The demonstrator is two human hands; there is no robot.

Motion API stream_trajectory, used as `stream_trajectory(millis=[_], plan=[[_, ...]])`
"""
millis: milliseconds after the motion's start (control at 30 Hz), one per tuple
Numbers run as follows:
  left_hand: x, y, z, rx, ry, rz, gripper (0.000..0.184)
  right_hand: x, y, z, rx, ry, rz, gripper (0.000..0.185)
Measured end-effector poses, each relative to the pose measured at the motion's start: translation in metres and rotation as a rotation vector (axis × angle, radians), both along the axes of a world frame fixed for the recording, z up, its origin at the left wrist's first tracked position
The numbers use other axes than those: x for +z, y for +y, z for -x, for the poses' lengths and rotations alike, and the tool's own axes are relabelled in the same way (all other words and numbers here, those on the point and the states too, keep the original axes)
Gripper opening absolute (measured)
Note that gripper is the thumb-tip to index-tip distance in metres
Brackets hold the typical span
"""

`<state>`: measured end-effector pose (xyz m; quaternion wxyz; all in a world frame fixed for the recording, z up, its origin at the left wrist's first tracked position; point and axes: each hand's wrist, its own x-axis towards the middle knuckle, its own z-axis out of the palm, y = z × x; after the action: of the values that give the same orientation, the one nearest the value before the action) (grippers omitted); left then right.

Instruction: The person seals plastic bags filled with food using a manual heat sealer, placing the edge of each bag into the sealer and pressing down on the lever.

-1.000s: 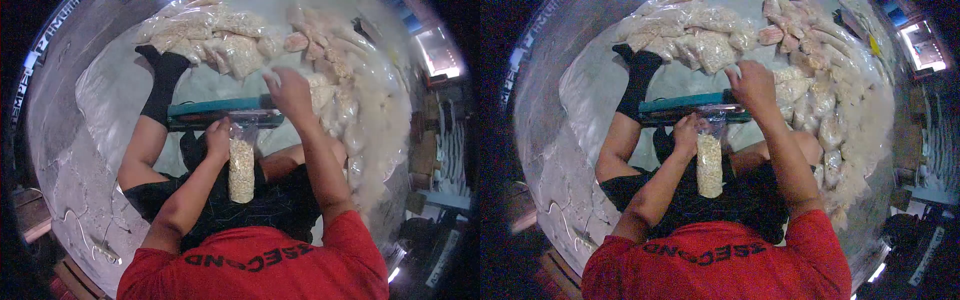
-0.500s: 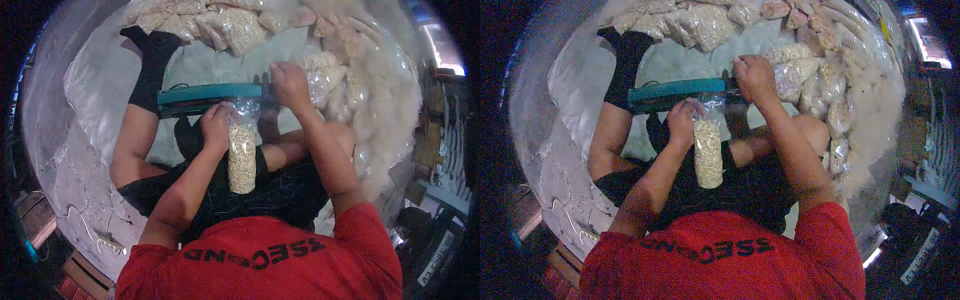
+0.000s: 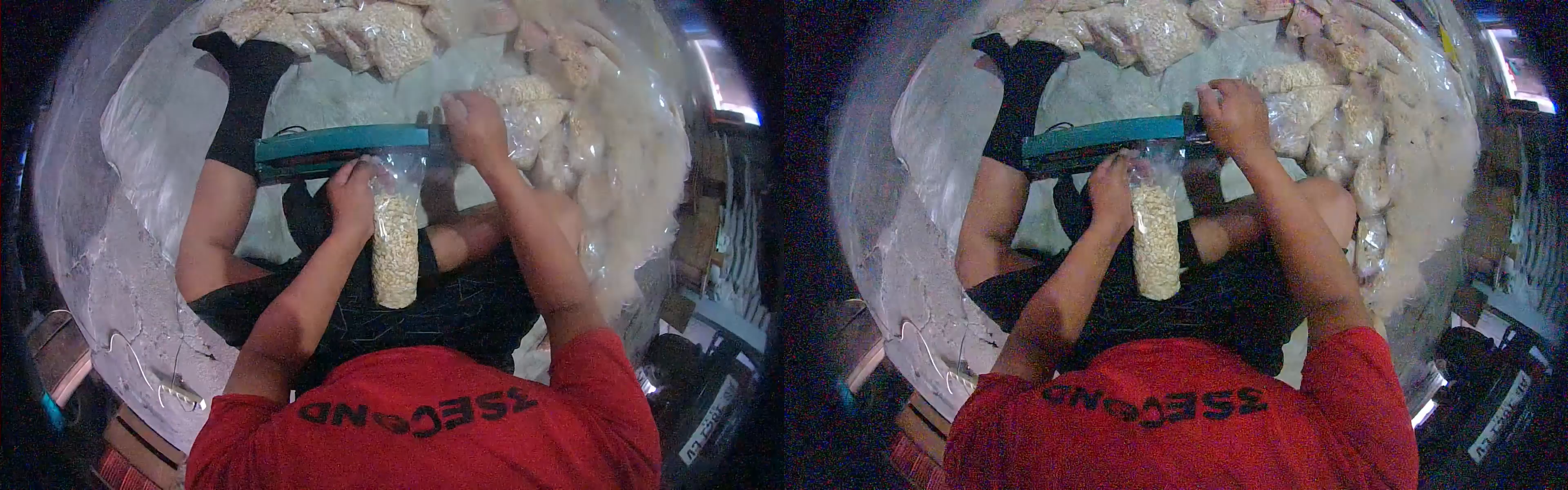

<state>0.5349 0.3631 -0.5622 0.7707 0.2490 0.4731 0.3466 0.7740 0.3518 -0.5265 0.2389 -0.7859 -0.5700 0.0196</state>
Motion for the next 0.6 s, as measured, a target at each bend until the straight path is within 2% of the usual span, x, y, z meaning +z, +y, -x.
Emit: stream_trajectory(millis=[200, 300, 367, 600], plan=[[0.004, 0.000, -0.001, -0.005, 0.019, -0.054, 0.013, -0.009, 0.000, -0.003, -0.016, -0.026, 0.042, 0.040], [-0.003, 0.000, -0.001, 0.000, 0.010, -0.050, 0.012, -0.020, -0.001, -0.010, 0.079, -0.136, -0.015, 0.039], [-0.008, 0.000, -0.001, 0.006, 0.014, -0.051, 0.012, 0.001, -0.002, 0.000, -0.012, 0.006, 0.052, 0.040], [-0.011, 0.000, -0.002, 0.050, -0.010, -0.030, 0.010, 0.010, 0.000, 0.004, -0.060, 0.073, 0.099, 0.044]])
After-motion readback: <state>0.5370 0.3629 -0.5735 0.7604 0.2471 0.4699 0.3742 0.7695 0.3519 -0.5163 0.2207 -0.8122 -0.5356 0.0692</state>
